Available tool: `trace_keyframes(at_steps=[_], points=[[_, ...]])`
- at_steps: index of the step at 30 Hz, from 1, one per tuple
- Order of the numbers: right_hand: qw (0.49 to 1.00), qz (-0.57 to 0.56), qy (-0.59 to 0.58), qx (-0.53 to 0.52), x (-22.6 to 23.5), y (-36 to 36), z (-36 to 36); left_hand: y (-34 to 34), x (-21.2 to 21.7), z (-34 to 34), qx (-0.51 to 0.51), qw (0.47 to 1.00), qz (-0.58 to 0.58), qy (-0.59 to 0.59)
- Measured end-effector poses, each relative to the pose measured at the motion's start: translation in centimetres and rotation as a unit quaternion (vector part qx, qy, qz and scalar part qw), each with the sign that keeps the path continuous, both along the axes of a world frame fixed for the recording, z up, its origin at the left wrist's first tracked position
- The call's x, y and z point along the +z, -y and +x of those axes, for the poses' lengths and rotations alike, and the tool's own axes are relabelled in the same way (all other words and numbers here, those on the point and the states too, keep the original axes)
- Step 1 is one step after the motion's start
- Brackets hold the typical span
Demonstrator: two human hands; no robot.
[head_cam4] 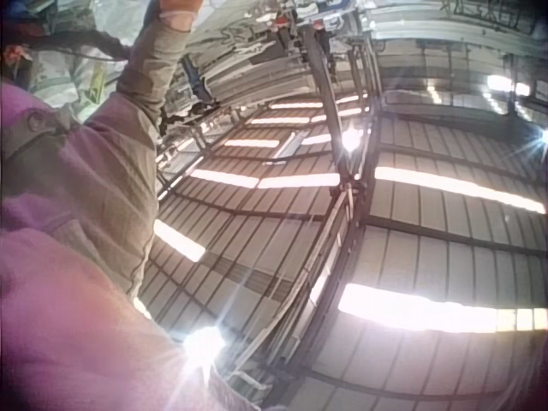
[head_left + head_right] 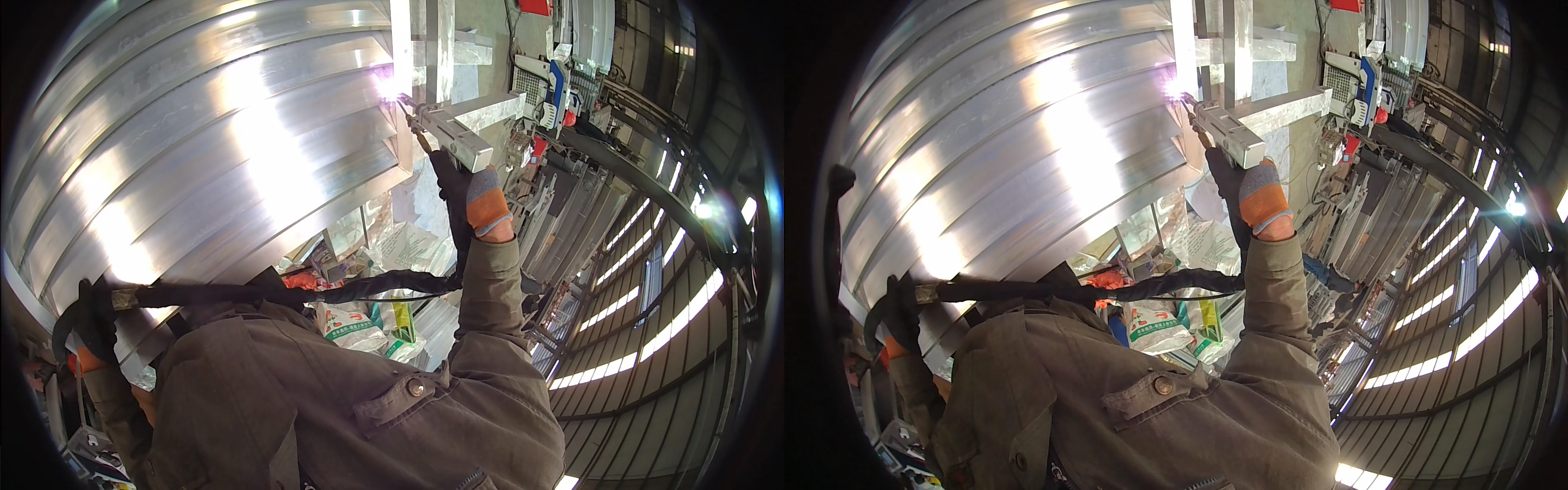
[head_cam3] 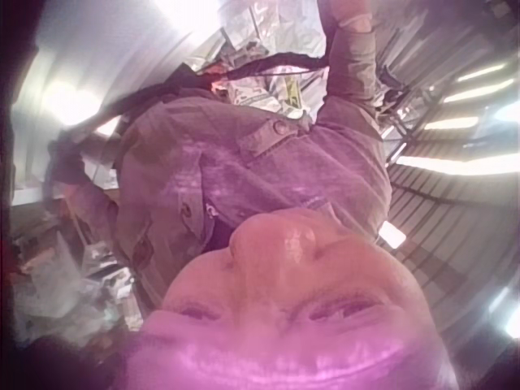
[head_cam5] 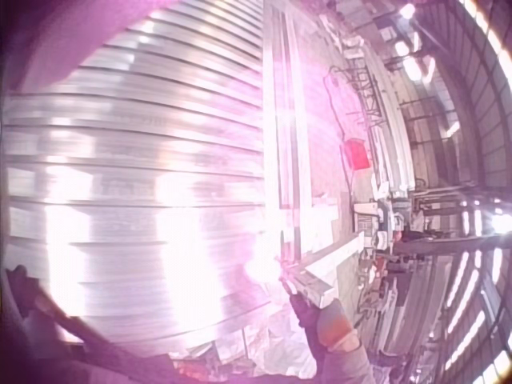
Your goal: The person welds a metal frame using a handheld welding torch, moving along the seam of a large curved metal panel. The welder maintains a steady arc and progresses along the joint, with bright sparks visible throughout.
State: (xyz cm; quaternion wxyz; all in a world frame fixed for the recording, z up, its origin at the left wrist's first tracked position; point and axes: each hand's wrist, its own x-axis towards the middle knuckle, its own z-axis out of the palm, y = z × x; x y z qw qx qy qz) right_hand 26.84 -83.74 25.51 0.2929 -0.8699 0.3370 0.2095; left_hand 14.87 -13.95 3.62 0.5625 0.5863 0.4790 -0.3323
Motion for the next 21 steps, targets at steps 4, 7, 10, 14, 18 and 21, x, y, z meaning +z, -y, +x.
trace_keyframes(at_steps=[4, 7, 10, 14, 18, 21], points=[[1.000, 0.010, 0.012, 0.007, 0.1, -0.1, -0.2, 0.0, -0.1, 0.3, -0.001, 1.000, 0.000, 0.003], [0.999, -0.022, 0.009, 0.029, -0.1, 0.0, -0.3, 0.0, -0.1, 0.3, -0.002, 1.000, 0.000, 0.004], [0.999, -0.034, -0.003, 0.031, -0.1, 0.1, -0.4, 0.0, -0.1, 0.3, -0.005, 1.000, -0.002, 0.003], [0.999, -0.039, -0.008, 0.034, 0.3, 0.0, -0.3, -0.1, 0.0, 0.2, -0.006, 1.000, -0.001, 0.005], [0.999, -0.025, 0.020, 0.023, 1.4, -0.8, -0.7, 0.0, 0.1, 0.0, -0.009, 1.000, -0.004, 0.002], [1.000, 0.005, 0.018, -0.003, 2.3, -1.2, -1.2, 0.0, 0.1, 0.0, -0.009, 1.000, -0.006, 0.004]])
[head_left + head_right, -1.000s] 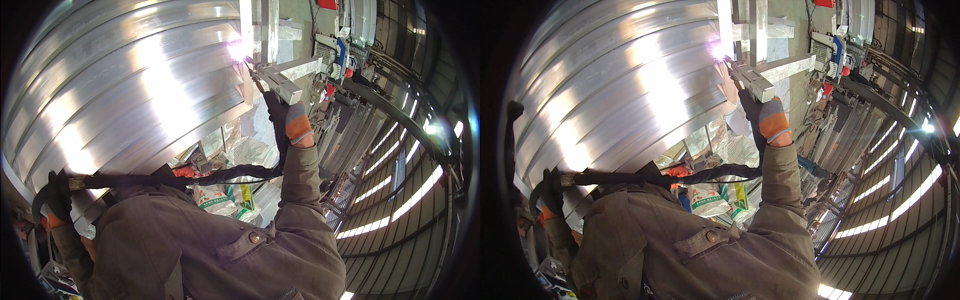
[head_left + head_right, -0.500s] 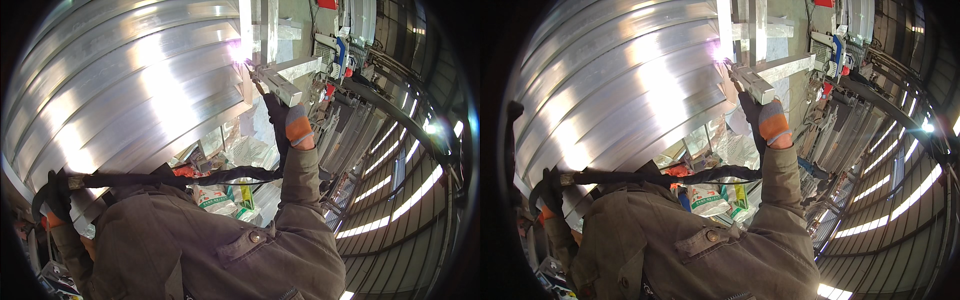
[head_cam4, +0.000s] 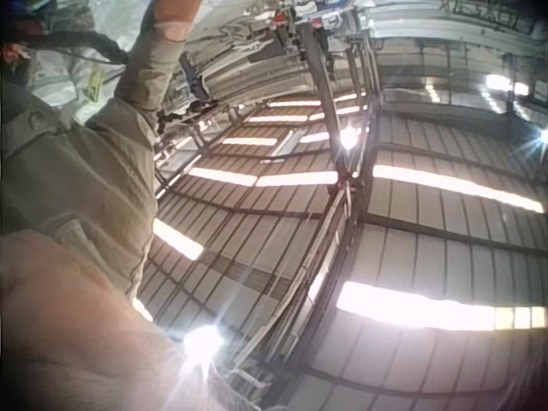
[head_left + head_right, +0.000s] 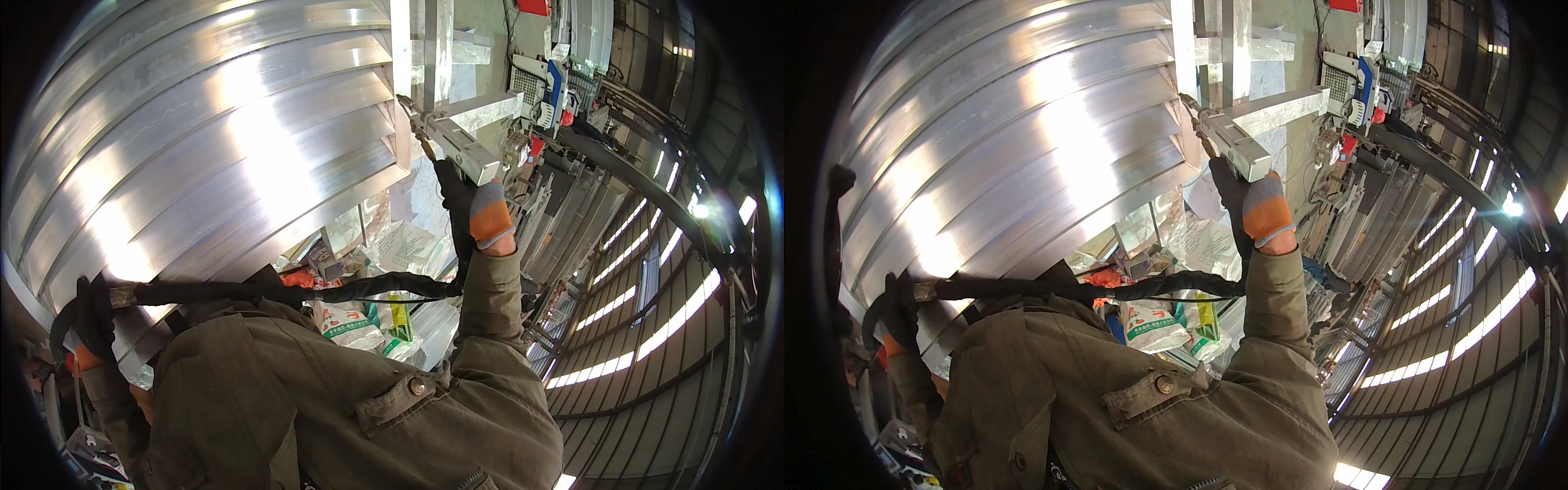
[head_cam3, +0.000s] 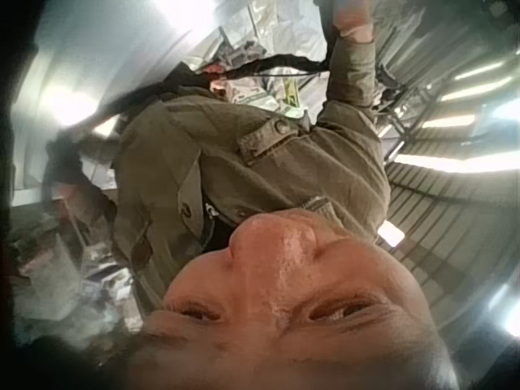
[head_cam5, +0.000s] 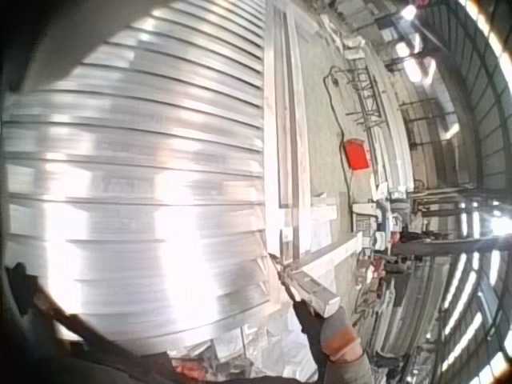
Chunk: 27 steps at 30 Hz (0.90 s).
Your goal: The person welds a metal frame using a handheld welding torch, moving along the seam of a large curved metal panel. The welder maintains a steady arc and progresses along the joint, with bright sparks visible throughout.
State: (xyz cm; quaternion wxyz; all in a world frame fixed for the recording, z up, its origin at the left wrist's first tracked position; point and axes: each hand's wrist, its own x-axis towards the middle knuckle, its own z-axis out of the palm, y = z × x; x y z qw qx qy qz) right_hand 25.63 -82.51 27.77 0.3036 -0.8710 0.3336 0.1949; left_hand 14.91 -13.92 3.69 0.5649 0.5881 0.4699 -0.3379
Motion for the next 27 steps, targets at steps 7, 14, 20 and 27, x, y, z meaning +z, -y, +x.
trace_keyframes(at_steps=[7, 14, 20, 27], points=[[0.996, -0.059, -0.048, 0.050, -0.4, 1.1, -1.0, 0.0, -0.1, 0.2, -0.004, 1.000, -0.004, -0.004], [0.995, -0.040, -0.033, 0.090, -0.9, 0.3, -1.4, 0.3, 0.3, -0.3, -0.003, 1.000, -0.005, -0.008], [0.988, -0.083, -0.061, 0.118, -1.1, -0.1, -0.9, 0.4, 0.3, -0.2, -0.006, 1.000, -0.005, -0.008], [0.984, -0.079, -0.050, 0.148, -3.7, 2.8, -1.8, 0.4, 0.5, 0.0, -0.012, 1.000, -0.005, -0.005]])
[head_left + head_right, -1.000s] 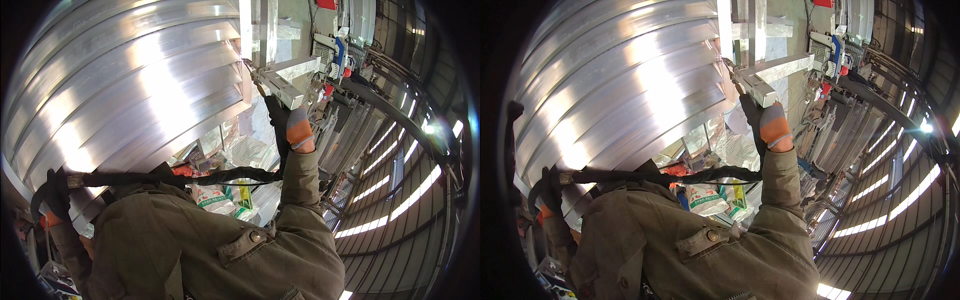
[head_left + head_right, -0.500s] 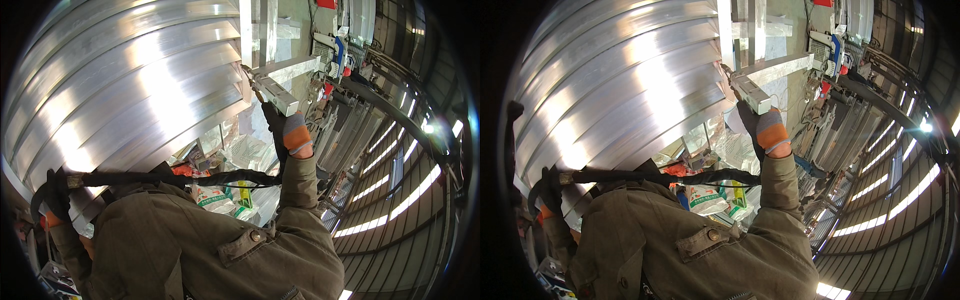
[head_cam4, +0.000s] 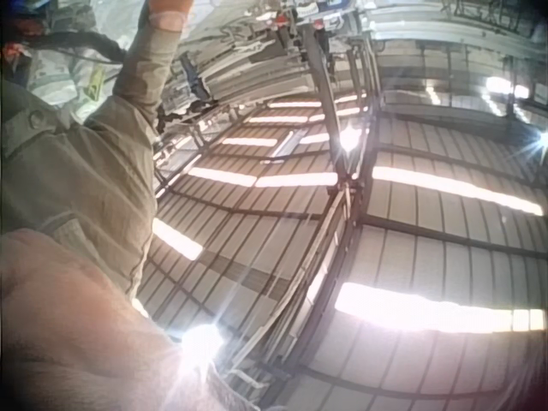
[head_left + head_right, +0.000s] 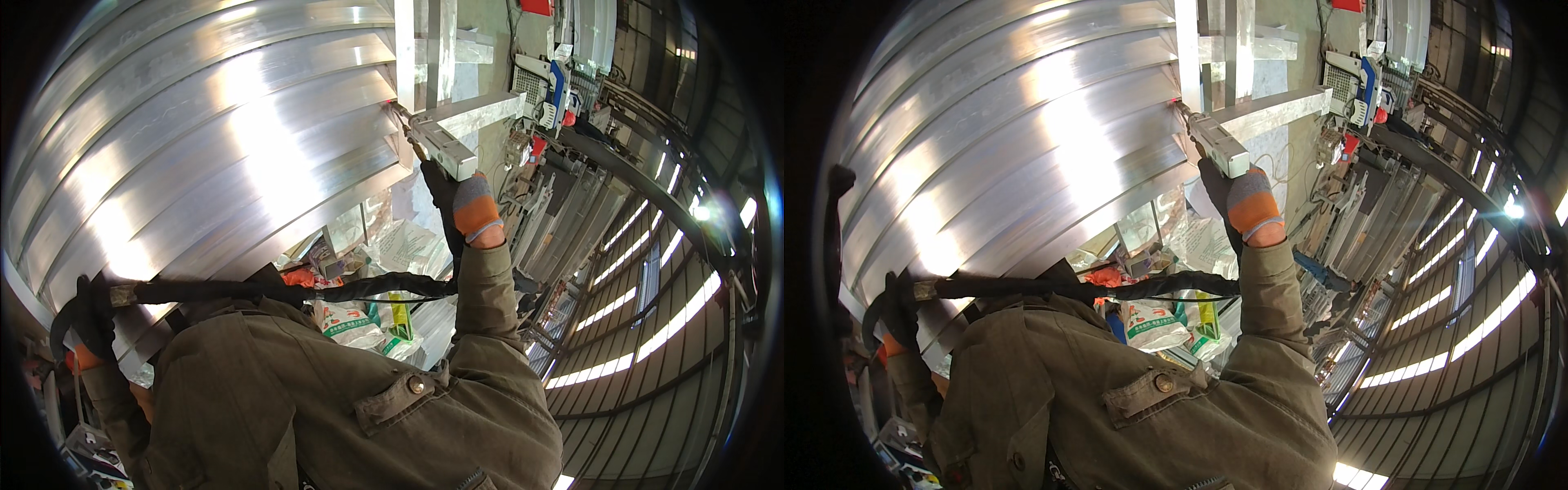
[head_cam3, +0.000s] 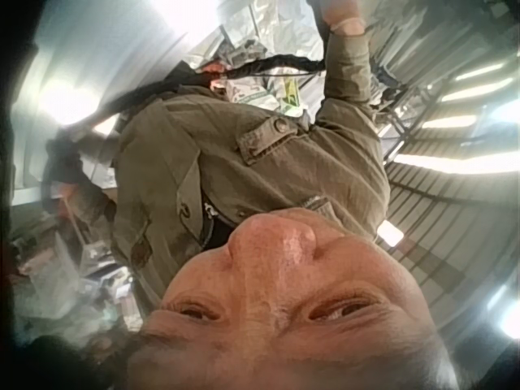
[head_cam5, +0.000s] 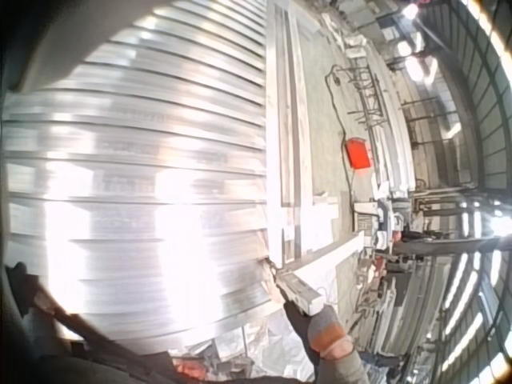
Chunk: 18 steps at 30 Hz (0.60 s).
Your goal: The person welds a metal frame using a handheld welding torch, moving along the seam of a large curved metal panel. The welder maintains a steady arc and progresses along the joint, with bright sparks visible throughout.
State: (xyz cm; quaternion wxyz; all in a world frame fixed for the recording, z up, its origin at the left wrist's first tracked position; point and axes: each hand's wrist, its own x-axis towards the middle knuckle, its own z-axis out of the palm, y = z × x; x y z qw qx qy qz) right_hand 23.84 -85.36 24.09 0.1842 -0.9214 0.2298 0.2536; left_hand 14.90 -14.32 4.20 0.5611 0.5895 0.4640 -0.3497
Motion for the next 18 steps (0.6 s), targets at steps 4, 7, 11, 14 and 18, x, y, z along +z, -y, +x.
trace_keyframes(at_steps=[4, 7, 11, 14, 18], points=[[0.999, 0.010, 0.022, -0.037, -1.2, 0.2, -0.3, 0.0, 0.1, 0.2, -0.004, 1.000, 0.001, 0.003], [0.998, 0.016, 0.061, -0.003, -1.0, -0.7, 0.1, 0.0, 0.1, 0.3, -0.009, 1.000, 0.002, 0.006], [0.998, -0.053, 0.022, -0.023, -0.2, -2.1, 1.0, -0.3, 0.0, 0.7, -0.013, 1.000, 0.003, 0.013], [0.993, -0.116, -0.030, 0.001, -0.2, -2.4, 1.8, -0.5, -0.1, 0.7, -0.016, 1.000, 0.004, 0.016], [0.993, -0.112, -0.036, -0.018, -0.3, -2.6, 2.1, -0.6, -0.1, 0.8, -0.018, 1.000, 0.002, 0.019]])
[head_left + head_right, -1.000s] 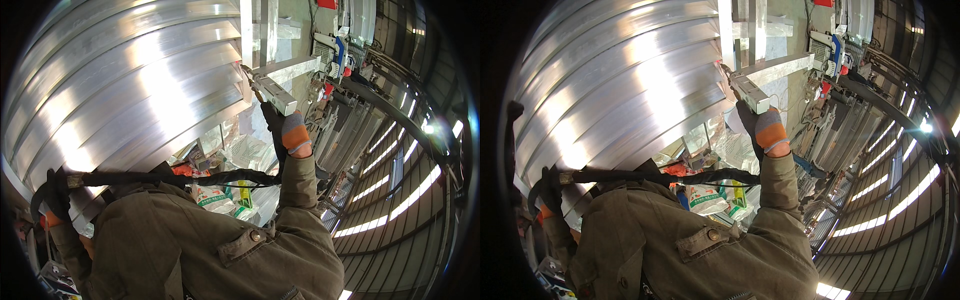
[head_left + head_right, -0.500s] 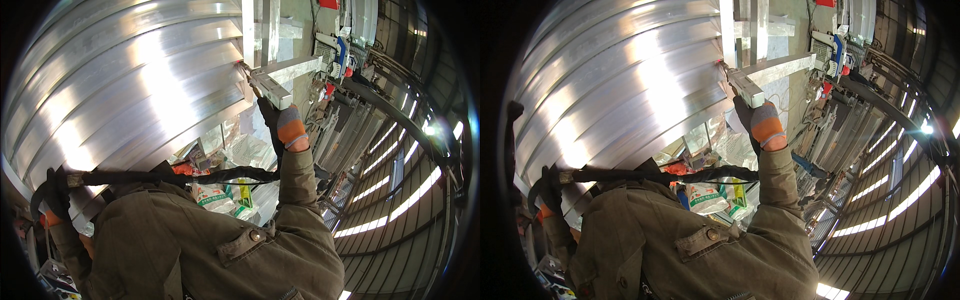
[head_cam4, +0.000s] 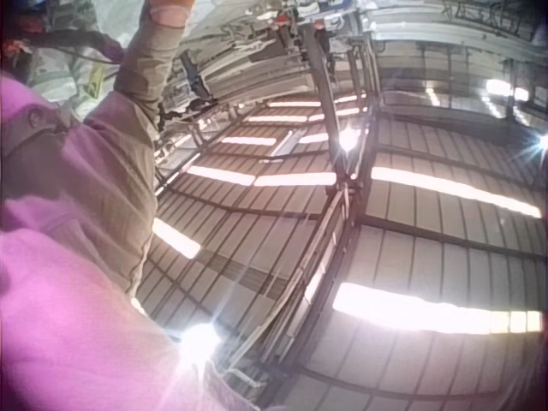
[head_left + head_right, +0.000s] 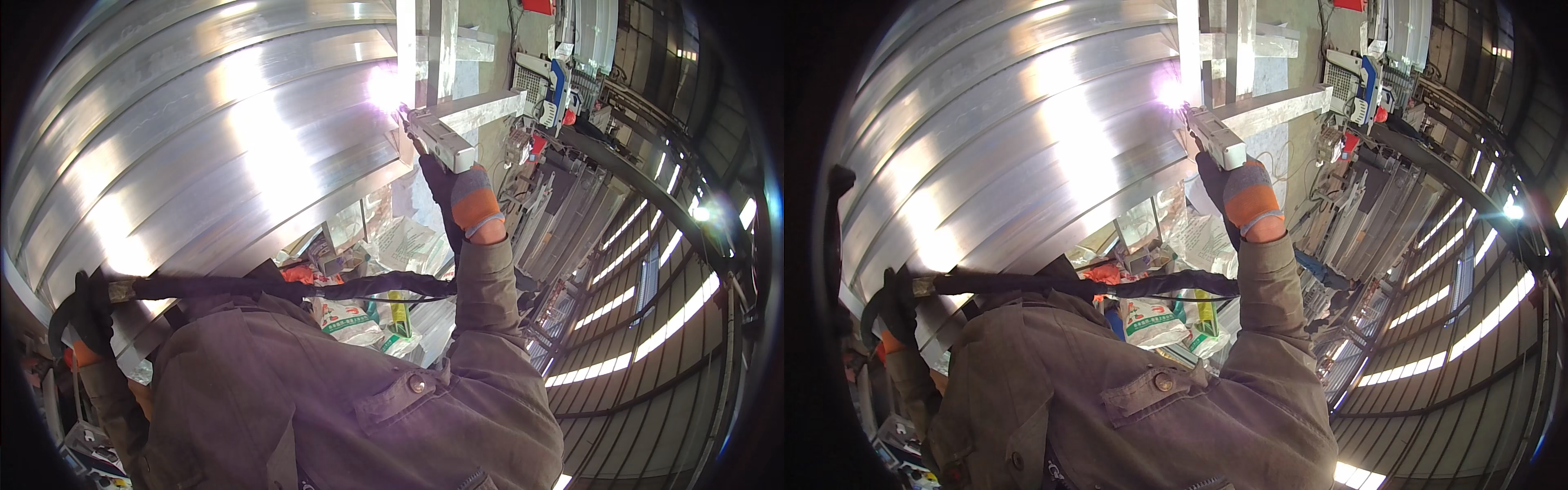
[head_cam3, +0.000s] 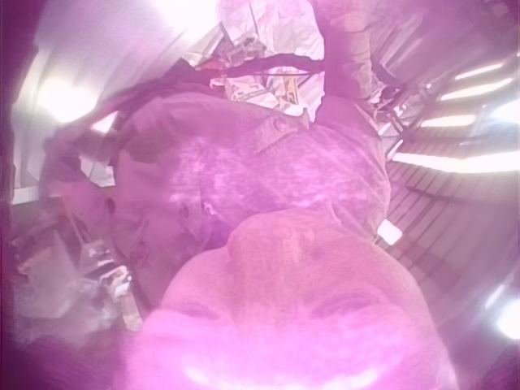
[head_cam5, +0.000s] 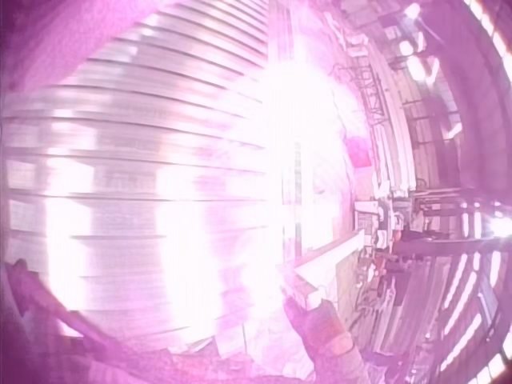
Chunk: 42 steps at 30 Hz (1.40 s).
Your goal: The person welds a metal frame using a handheld welding torch, moving along the seam of a large curved metal panel. The welder maintains a steady arc and progresses along the joint, with bright sparks visible throughout.
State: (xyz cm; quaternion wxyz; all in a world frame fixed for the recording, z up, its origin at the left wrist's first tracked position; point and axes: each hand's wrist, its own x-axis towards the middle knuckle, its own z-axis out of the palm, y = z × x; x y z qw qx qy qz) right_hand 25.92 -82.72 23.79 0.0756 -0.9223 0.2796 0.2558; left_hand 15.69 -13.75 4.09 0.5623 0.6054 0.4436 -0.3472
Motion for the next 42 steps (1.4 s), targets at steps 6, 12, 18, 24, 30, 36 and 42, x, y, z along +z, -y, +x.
trace_keyframes(at_steps=[6, 12, 18, 24, 30, 36, 42], points=[[0.998, -0.019, -0.049, -0.037, 1.1, -0.3, 0.1, 0.0, 0.2, -0.1, -0.001, 1.000, -0.001, 0.002], [0.997, -0.017, -0.063, -0.040, 0.8, 0.6, -0.4, 0.1, 0.2, 0.0, 0.000, 1.000, -0.001, 0.005], [0.998, 0.005, -0.051, -0.027, 1.5, 0.5, -1.0, 0.4, 0.2, 0.0, 0.000, 1.000, -0.002, 0.008], [1.000, 0.007, -0.016, -0.007, 1.5, 0.3, -1.5, 0.4, 0.4, -0.1, -0.002, 1.000, -0.003, 0.008], [0.998, 0.029, 0.013, -0.052, 2.6, -0.4, -2.5, 0.5, 0.8, -0.1, -0.008, 1.000, -0.005, 0.001], [0.976, 0.118, 0.175, 0.058, 2.6, -1.5, -3.7, 0.6, 1.4, 0.4, -0.016, 1.000, -0.005, -0.012], [0.988, 0.027, 0.125, 0.085, 2.0, -1.9, -2.7, 0.4, 1.5, 1.4, -0.027, 0.999, -0.003, -0.026]])
